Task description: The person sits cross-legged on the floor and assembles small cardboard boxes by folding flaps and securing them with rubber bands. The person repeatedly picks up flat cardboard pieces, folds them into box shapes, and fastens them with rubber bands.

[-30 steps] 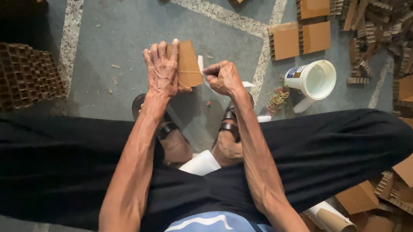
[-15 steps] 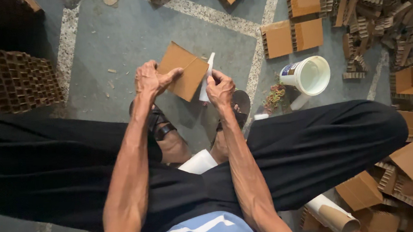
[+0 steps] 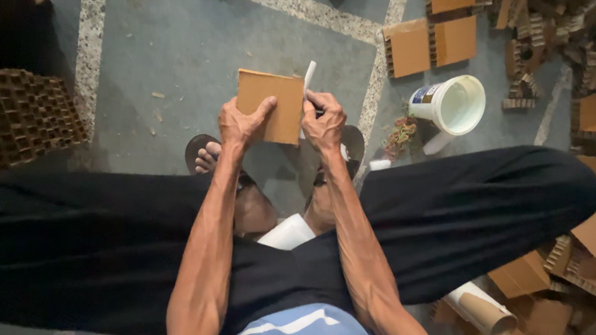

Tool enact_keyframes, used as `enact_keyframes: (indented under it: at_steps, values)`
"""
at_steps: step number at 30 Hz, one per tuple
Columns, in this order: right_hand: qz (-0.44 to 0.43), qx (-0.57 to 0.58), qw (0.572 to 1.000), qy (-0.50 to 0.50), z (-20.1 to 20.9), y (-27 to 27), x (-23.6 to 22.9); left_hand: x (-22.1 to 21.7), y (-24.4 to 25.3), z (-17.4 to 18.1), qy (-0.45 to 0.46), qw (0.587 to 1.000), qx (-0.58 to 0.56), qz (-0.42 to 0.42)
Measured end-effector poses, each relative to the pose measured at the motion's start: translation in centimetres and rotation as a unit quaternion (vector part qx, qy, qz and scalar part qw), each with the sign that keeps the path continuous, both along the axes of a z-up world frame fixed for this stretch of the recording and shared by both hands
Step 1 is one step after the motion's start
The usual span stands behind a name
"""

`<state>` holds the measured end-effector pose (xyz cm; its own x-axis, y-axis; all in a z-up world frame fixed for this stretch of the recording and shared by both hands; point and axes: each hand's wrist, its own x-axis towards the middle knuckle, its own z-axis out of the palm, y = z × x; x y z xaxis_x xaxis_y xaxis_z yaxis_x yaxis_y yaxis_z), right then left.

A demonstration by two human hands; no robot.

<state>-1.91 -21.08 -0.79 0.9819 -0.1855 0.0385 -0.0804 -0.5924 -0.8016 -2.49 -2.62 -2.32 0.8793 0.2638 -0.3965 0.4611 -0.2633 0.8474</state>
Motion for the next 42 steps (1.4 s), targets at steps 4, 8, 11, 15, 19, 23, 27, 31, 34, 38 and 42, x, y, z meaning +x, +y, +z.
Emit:
enact_keyframes:
  at_steps: [4,8,11,15,19,23,27,31,34,38,42]
  values:
    - [0.015,0.011,1.0,0.017,0.4,-0.2,0.2,-0.2,-0.2,-0.2,-0.006,1.0,-0.025,0.007]
    - [0.037,-0.011,0.999,-0.003,0.6,-0.3,0.6,0.1,-0.3,-0.4,-0.006,1.0,-0.026,0.004]
    - [0.03,0.01,0.999,0.023,0.8,-0.2,0.8,0.1,-0.2,-0.4,-0.014,1.0,-0.014,-0.009]
    - [0.049,-0.011,0.999,0.019,0.9,-0.4,1.1,0.2,-0.2,-0.2,-0.018,0.998,-0.06,0.003]
    - [0.043,0.001,0.998,0.044,1.1,-0.4,1.4,0.1,-0.1,0.2,-0.02,0.998,-0.062,-0.002]
    - [0.043,0.001,0.998,0.051,1.2,-0.4,1.3,0.0,-0.1,0.5,-0.024,0.998,-0.062,-0.007]
    - [0.048,-0.003,0.998,0.04,1.0,-0.5,1.3,0.1,-0.1,0.4,-0.026,0.998,-0.058,-0.006]
    - [0.041,0.006,0.998,0.037,0.3,-0.7,1.1,0.1,-0.1,0.0,-0.017,0.999,-0.041,-0.011]
    - [-0.003,0.053,0.997,0.062,-0.1,-0.3,1.0,0.0,0.1,0.0,-0.036,0.999,-0.04,-0.009]
    - [-0.049,0.023,0.998,0.016,-0.4,0.1,1.1,0.2,-0.1,-0.3,0.003,1.0,-0.028,-0.007]
    - [-0.012,-0.025,1.0,0.005,-0.1,0.5,1.1,0.0,0.1,-0.2,-0.02,1.0,-0.007,-0.019]
